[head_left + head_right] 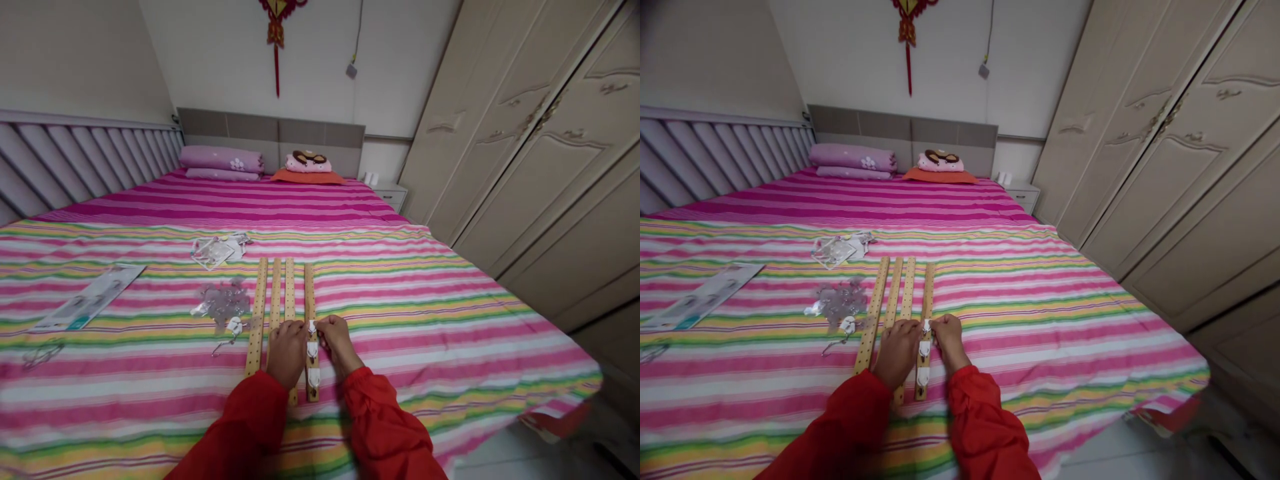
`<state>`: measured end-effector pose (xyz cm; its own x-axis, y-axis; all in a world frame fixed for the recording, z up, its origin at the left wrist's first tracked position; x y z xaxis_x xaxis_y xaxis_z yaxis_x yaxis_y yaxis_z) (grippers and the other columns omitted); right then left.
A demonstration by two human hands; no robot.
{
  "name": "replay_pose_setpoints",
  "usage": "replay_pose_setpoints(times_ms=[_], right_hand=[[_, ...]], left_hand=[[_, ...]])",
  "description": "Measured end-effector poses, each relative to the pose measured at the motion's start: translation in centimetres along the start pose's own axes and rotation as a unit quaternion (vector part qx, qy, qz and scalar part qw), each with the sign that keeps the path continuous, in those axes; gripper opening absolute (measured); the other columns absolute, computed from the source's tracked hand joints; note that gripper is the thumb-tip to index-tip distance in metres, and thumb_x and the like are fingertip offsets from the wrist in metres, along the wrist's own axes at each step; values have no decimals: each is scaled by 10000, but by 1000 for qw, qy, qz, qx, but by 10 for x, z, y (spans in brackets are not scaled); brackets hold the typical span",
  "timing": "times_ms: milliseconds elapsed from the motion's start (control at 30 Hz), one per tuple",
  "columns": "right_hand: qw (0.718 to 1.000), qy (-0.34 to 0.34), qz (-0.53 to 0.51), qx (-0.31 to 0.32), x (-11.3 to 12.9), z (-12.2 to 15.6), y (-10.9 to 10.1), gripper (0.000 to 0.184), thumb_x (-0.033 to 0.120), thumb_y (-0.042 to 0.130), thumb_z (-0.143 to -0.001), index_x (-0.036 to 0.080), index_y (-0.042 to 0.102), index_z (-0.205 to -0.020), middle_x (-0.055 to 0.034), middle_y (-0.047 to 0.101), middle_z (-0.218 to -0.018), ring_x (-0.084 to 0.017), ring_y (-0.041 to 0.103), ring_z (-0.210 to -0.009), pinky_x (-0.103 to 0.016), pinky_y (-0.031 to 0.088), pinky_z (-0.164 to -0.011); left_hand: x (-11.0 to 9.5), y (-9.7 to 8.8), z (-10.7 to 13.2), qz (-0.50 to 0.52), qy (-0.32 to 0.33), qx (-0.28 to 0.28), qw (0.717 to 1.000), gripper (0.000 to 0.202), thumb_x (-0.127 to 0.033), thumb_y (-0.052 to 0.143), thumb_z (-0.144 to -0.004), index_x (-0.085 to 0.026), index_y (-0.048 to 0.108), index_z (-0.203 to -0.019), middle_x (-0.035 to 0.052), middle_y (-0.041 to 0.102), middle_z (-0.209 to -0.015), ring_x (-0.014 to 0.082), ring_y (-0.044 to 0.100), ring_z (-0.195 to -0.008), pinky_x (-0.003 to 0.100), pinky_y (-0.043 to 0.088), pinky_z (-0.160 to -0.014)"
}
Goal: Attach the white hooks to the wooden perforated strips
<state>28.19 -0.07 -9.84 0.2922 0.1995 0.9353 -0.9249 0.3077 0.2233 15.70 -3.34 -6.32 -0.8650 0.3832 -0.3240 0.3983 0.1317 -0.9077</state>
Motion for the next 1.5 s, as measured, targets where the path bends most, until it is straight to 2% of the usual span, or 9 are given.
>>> replay_pose_setpoints(times_ms=[267,500,667,933,1000,1067,1267,1367,1500], right_hand=[[999,-17,-3,40,3,9,-3,322,387,733,-557,203,474,-505,82,433,-289,-52,297,-227,-187,172,-269],[997,-39,-27,59,-1,13,-6,366,457,717,-627,192,485,-527,89,399,-285,-40,262,-254,-181,142,-306],[996,-51,-44,52,-2,15,-8,363,458,737,-618,187,502,-561,90,419,-312,-39,264,-265,-180,148,-309],[993,-62,-80,52,0,19,-12,371,456,762,-614,171,527,-586,86,457,-360,-33,299,-275,-167,167,-301],[992,-61,-94,54,1,19,-13,361,439,779,-602,163,546,-605,80,483,-387,-29,308,-280,-165,175,-299],[991,-57,-111,52,2,20,-14,356,421,797,-584,157,560,-618,68,519,-431,-27,331,-293,-162,193,-301],[989,-56,-132,37,10,30,-13,341,401,804,-584,158,565,-594,57,537,-474,-27,344,-315,-162,192,-308],[989,-62,-105,85,18,50,-3,283,391,784,-629,158,628,-669,61,530,-472,-33,335,-329,-167,203,-323],[979,-89,-47,180,37,82,13,287,354,803,-624,165,708,-818,37,599,-557,-67,456,-429,-188,339,-413]], left_hand=[[29,-23,7,225,8,-71,972,297,-218,462,-853,-225,674,-1062,64,677,-1086,195,578,-1050,397,443,-956],[120,-66,69,267,-199,-253,908,293,-401,540,-756,-187,663,-914,56,674,-930,192,632,-839,318,526,-741],[152,-61,90,226,-275,-230,906,382,-461,597,-676,-170,636,-920,52,672,-843,204,634,-777,341,526,-752],[142,-66,77,179,-308,-186,916,268,-437,552,-686,-188,650,-707,42,640,-741,207,593,-711,335,470,-696],[141,-70,80,249,-344,-183,887,248,-423,618,-643,-180,654,-673,27,648,-685,195,589,-684,313,461,-676],[138,-74,82,370,-381,-176,829,231,-384,689,-602,-162,656,-661,17,657,-648,172,595,-662,270,458,-632],[91,-84,78,692,-445,-54,566,45,-108,654,-718,-121,654,-760,37,690,-715,75,613,-568,138,441,-472],[60,-86,72,740,-427,-8,519,75,-80,588,-790,-105,634,-736,28,667,-678,48,574,-499,129,452,-453],[24,-78,65,761,-382,47,522,23,-106,635,-774,-106,629,-752,19,651,-687,47,563,-508,130,447,-451]])
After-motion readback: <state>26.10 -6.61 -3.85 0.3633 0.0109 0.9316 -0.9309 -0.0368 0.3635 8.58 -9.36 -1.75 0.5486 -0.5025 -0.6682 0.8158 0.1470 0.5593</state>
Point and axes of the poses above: each hand's wrist, its own z-axis away from the middle knuckle, its own y-axis out of the palm, x = y × z, the point moved 3 cm from there along -z, towards the middle knuckle
